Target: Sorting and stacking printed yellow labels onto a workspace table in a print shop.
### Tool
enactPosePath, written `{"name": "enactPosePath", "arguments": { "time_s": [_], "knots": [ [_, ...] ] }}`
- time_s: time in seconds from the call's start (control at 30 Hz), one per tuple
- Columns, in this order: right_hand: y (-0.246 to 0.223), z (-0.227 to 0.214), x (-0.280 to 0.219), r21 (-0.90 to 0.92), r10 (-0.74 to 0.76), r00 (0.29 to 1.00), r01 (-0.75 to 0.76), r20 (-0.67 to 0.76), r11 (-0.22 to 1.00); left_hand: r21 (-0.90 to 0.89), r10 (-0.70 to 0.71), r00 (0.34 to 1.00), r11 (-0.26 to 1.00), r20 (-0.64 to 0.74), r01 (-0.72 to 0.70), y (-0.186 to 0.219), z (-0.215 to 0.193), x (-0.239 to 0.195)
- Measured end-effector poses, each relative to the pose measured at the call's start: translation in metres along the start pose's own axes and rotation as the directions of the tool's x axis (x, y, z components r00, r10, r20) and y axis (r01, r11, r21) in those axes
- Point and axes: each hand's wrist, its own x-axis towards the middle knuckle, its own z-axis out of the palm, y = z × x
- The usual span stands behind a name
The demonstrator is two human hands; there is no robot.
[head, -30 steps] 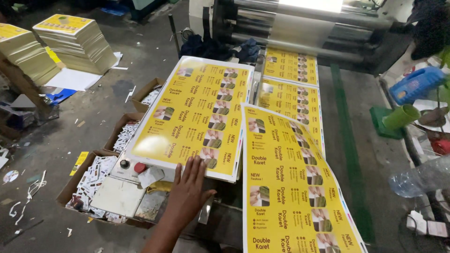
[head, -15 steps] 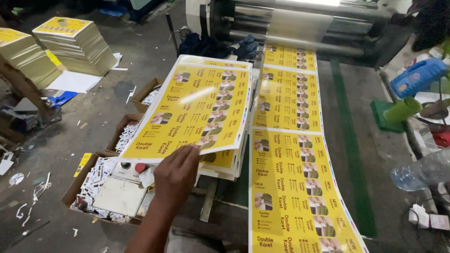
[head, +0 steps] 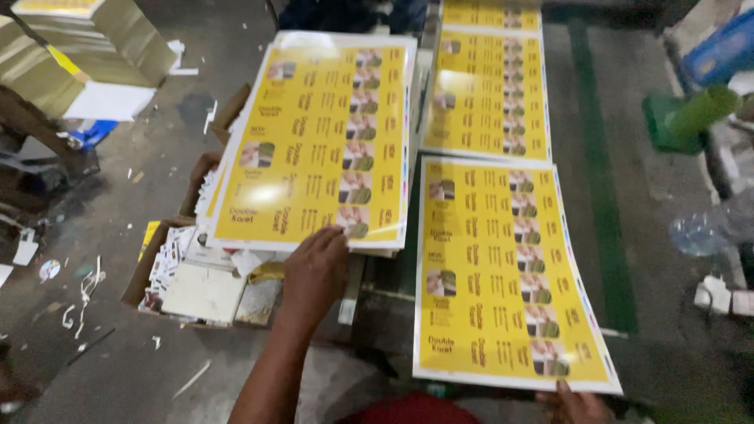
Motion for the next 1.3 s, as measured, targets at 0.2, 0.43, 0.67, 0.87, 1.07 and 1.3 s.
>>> {"name": "enactPosePath", "arguments": {
  "time_s": [0.2, 0.43, 0.67, 0.87, 1.07, 1.3],
  "knots": [
    [-0.107, 0.076, -0.101, 0.027, 0.108, 0.987, -0.105, -0.122, 0.994, -0.002, -0.011, 0.999, 1.000, 0.038, 0.011, -0.001, 0.002, -0.001],
    [-0.133, 0.116, -0.101, 0.080, -0.003, 1.000, 0.001, 0.028, 0.997, -0.045, -0.037, 0.998, 0.998, -0.045, 0.035, 0.008, -0.003, 0.003],
    [-0.151, 0.138, -0.038, 0.097, -0.181, 0.980, 0.173, 0.077, 0.980, -0.024, -0.047, 0.998, 0.999, -0.033, 0.046, 0.007, -0.002, 0.001],
    [-0.179, 0.145, -0.037, 0.160, -0.145, 0.976, 0.119, 0.163, 0.980, -0.069, -0.036, 0.998, 0.997, -0.045, 0.033, 0.005, -0.009, -0.001],
    [-0.195, 0.164, -0.101, -0.015, 0.168, 0.964, -0.169, 0.204, 0.986, -0.160, 0.060, 0.990, 0.986, 0.132, -0.038, 0.044, -0.010, -0.013],
    [-0.177, 0.186, -0.100, 0.122, -0.125, 0.860, 0.073, 0.496, 0.990, -0.328, 0.417, 0.909, 0.858, -0.007, -0.396, 0.123, 0.030, -0.030]
  ]
}}
